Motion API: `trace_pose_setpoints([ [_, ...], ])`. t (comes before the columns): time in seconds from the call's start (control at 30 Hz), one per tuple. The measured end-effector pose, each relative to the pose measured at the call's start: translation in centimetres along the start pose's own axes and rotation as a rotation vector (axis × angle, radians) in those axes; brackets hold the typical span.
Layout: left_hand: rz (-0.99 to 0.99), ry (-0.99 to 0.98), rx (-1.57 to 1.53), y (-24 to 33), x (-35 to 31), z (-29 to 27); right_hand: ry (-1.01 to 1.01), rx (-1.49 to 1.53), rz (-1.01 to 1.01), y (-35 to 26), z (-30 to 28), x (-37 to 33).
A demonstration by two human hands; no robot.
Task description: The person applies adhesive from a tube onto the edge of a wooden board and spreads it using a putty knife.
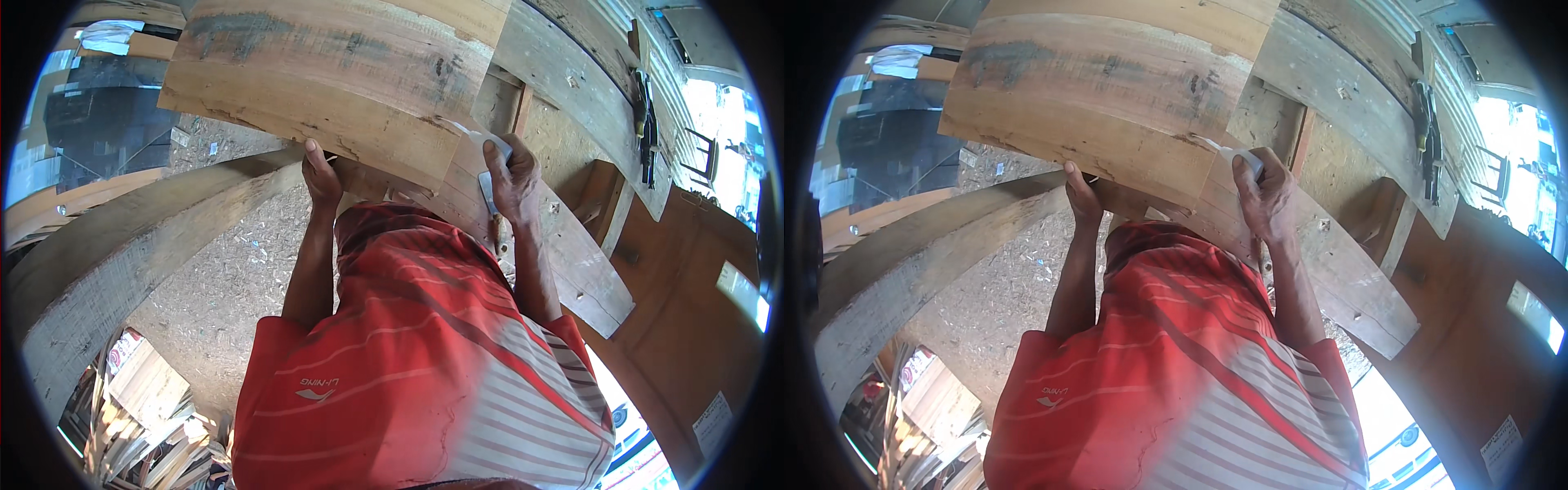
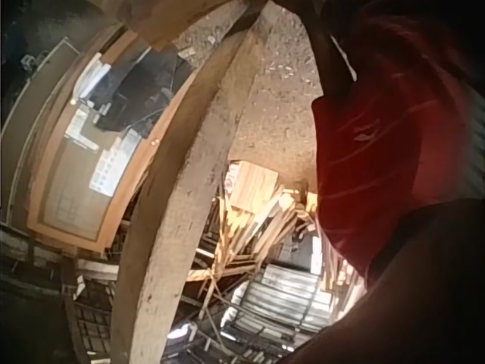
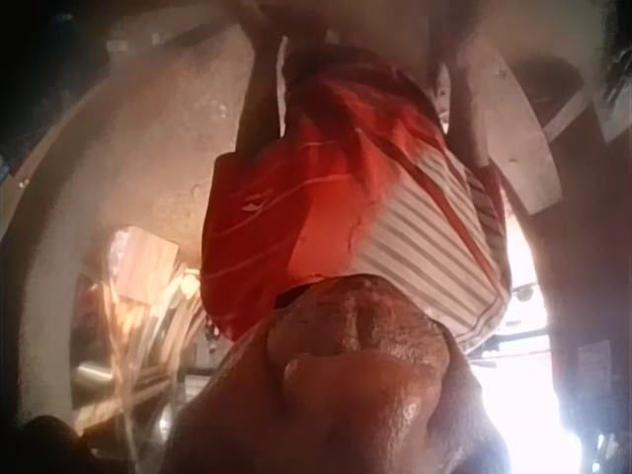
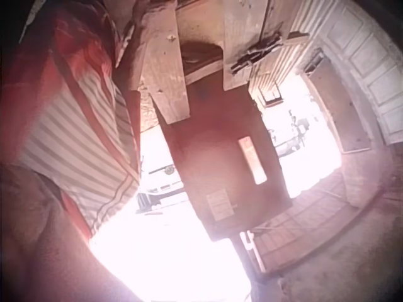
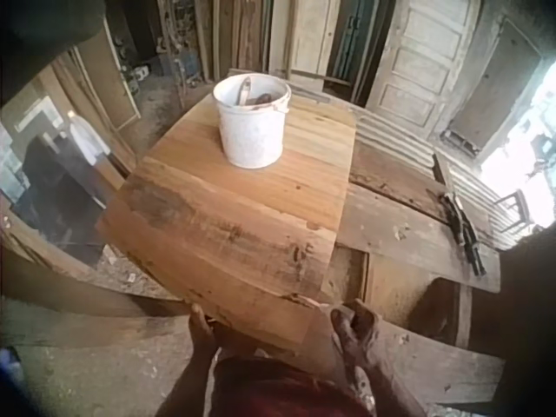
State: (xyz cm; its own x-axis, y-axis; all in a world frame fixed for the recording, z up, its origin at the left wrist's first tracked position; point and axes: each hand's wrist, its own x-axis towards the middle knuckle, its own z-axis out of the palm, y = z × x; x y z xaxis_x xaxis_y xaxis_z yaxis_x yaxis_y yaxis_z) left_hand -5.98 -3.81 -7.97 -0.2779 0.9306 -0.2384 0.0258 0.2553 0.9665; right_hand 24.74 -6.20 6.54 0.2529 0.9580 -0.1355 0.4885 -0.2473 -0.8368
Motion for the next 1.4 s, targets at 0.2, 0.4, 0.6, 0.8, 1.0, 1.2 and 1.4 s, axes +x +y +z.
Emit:
trace_pose_setpoints([
  [0.2,-0.005,-0.030,0.010,-0.7,0.3,-0.6,0.009,-0.014,-0.017,0.1,0.4,-0.1],
  [0.4,-0.042,0.167,-0.039,2.3,-1.2,-0.6,0.075,0.052,0.007,0.3,0.0,-0.3],
  [0.6,0.149,0.052,0.255,3.6,-5.3,-4.1,-0.040,0.447,0.161,-0.4,0.2,-1.2],
  [0.8,0.104,-0.589,0.001,9.4,-7.5,-2.0,-0.427,0.627,0.233,-3.3,5.3,-3.1],
  [1.0,-0.063,-0.577,-0.159,11.1,-6.6,-2.4,-0.682,0.562,0.260,-6.6,9.7,-3.9],
  [1.2,-0.054,-0.520,0.063,9.8,-4.3,-4.2,-0.653,0.133,-0.074,-8.0,10.7,-0.9],
  [1.4,0.312,-0.223,0.261,10.4,0.4,-4.2,-0.425,-0.015,-0.278,-11.7,9.2,8.3],
])
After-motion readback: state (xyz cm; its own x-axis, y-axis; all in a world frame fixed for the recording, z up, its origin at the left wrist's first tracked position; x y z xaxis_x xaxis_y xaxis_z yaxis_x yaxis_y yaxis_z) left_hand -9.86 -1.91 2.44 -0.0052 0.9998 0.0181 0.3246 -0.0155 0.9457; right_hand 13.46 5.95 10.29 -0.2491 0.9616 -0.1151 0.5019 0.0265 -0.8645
